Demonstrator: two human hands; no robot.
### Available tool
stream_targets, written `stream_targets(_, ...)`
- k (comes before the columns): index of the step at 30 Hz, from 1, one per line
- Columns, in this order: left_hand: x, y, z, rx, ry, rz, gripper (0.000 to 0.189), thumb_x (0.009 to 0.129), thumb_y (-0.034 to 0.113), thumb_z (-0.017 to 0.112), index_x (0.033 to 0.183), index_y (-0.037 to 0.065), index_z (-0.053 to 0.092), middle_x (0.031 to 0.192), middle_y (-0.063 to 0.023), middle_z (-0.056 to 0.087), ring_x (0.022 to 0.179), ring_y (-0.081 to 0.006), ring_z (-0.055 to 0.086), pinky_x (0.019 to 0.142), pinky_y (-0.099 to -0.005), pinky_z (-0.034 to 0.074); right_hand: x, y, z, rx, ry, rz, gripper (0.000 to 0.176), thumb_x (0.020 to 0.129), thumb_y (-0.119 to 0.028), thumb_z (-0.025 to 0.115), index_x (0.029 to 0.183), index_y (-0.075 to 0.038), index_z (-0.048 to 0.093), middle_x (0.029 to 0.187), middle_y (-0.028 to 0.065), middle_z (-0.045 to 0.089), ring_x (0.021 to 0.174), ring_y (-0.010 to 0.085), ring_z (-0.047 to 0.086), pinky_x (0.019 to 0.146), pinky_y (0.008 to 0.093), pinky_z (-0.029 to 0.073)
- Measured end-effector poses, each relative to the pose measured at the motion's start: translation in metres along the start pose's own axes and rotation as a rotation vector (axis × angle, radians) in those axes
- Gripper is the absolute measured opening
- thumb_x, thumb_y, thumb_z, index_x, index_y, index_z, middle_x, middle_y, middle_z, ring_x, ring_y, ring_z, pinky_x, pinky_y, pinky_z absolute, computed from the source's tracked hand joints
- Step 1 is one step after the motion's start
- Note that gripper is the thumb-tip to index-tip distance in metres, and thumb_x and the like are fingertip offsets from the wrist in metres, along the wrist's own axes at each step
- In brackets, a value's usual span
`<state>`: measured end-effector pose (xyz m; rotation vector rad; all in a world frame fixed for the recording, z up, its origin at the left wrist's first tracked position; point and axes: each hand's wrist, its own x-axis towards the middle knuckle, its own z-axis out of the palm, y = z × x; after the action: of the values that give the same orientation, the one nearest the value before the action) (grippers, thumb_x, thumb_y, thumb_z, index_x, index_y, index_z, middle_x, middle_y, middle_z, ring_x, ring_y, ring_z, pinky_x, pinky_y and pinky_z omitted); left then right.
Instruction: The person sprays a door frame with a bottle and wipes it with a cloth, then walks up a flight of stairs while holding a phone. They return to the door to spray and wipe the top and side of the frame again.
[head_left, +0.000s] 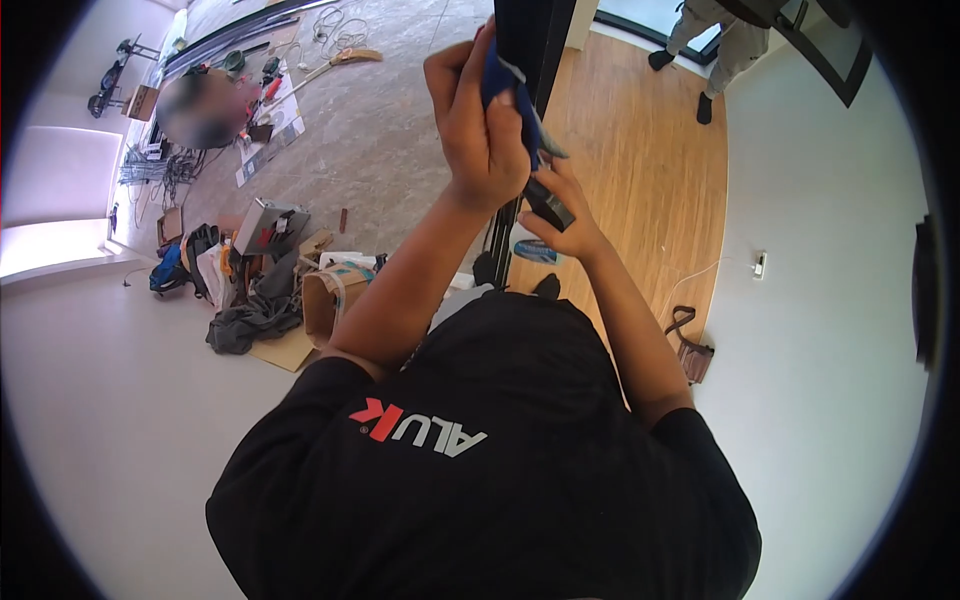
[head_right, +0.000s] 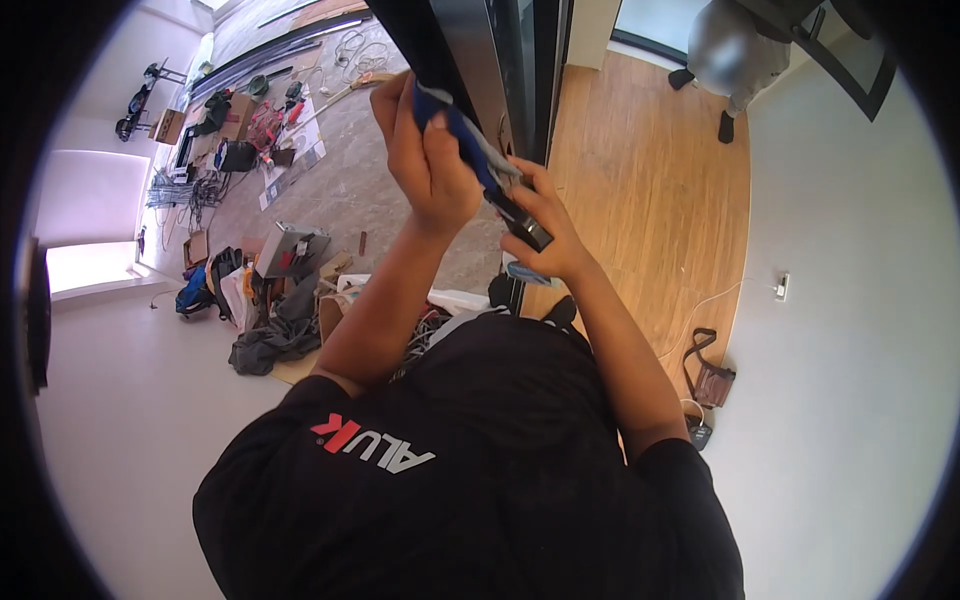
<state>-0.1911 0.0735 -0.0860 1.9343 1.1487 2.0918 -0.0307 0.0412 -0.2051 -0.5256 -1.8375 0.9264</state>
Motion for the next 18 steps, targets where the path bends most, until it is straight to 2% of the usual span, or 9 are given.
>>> stream_targets(2,-0.010,-0.002,0.002,0.040,0.009,0.000,0.040,0.102,0.017,0.043,0.129,-0.010,0.057,0.120,-0.0204,0.053,0.113,-0.0286,0.054,0.100,-0.0369,0.043,0.006,-0.004,-0.004,-0.039,-0.021,0.017,0.065,0.071,-0.005,0.077,0.132,-0.007,0.056,0.152,0.0270,0.038,0.133,0.0453,0.048,0.112,0.0472,0.037)
stream_targets(4,-0.052,-0.025,0.002,0.067,-0.019,-0.019,0.039,0.102,0.017,0.043,0.128,-0.010,0.057,0.120,-0.0200,0.053,0.113,-0.0285,0.054,0.100,-0.0366,0.043,0.011,0.004,-0.005,0.033,0.002,-0.007,0.059,0.071,-0.007,0.076,0.128,-0.005,0.058,0.151,0.0262,0.038,0.133,0.0441,0.049,0.112,0.0458,0.037)
stream_targets(7,-0.078,-0.033,-0.010,0.023,-0.175,-0.189,0.046,0.101,0.015,0.044,0.138,-0.011,0.054,0.122,-0.0226,0.052,0.111,-0.0315,0.055,0.099,-0.0399,0.045,0.007,0.007,-0.003,0.072,0.011,-0.002,0.052,0.072,-0.009,0.074,0.122,-0.002,0.061,0.150,0.0254,0.039,0.134,0.0430,0.047,0.112,0.0445,0.037)
stream_targets(8,-0.080,-0.037,-0.012,0.016,-0.178,-0.172,0.046,0.101,0.014,0.045,0.137,-0.011,0.054,0.121,-0.0226,0.052,0.111,-0.0316,0.054,0.098,-0.0398,0.045,0.007,0.008,-0.004,0.069,0.005,-0.005,0.050,0.073,-0.010,0.074,0.120,-0.001,0.062,0.150,0.0252,0.040,0.135,0.0427,0.047,0.112,0.0443,0.036)
stream_targets(10,-0.056,-0.026,-0.013,0.011,-0.180,-0.139,0.044,0.100,0.012,0.045,0.137,-0.011,0.055,0.120,-0.0226,0.052,0.110,-0.0317,0.054,0.097,-0.0397,0.045,0.007,0.002,-0.004,0.149,-0.008,0.063,0.049,0.073,-0.010,0.074,0.119,-0.001,0.063,0.149,0.0255,0.040,0.137,0.0429,0.045,0.114,0.0451,0.034)
stream_targets(12,-0.010,-0.013,-0.007,-0.002,-0.074,0.011,0.035,0.103,0.017,0.044,0.123,-0.008,0.058,0.119,-0.0159,0.052,0.113,-0.0237,0.053,0.096,-0.0339,0.043,0.011,0.003,-0.008,0.134,-0.036,0.075,0.048,0.072,-0.010,0.074,0.118,0.000,0.063,0.149,0.0254,0.041,0.137,0.0428,0.045,0.115,0.0457,0.034)
stream_targets(14,0.033,0.010,-0.003,-0.154,-0.006,-0.061,0.033,0.102,0.016,0.045,0.121,-0.008,0.057,0.118,-0.0150,0.052,0.111,-0.0221,0.053,0.093,-0.0308,0.043,0.008,0.009,-0.012,0.032,-0.079,0.050,0.049,0.072,-0.010,0.075,0.118,0.001,0.063,0.149,0.0250,0.042,0.137,0.0423,0.045,0.115,0.0460,0.034)
stream_targets(18,0.009,-0.012,0.001,-0.034,-0.012,0.065,0.033,0.102,0.014,0.043,0.123,-0.009,0.055,0.121,-0.0161,0.051,0.109,-0.0220,0.053,0.093,-0.0306,0.042,0.005,0.008,-0.007,0.162,-0.002,0.082,0.051,0.072,-0.011,0.075,0.119,0.001,0.062,0.150,0.0255,0.041,0.137,0.0428,0.046,0.113,0.0468,0.035)
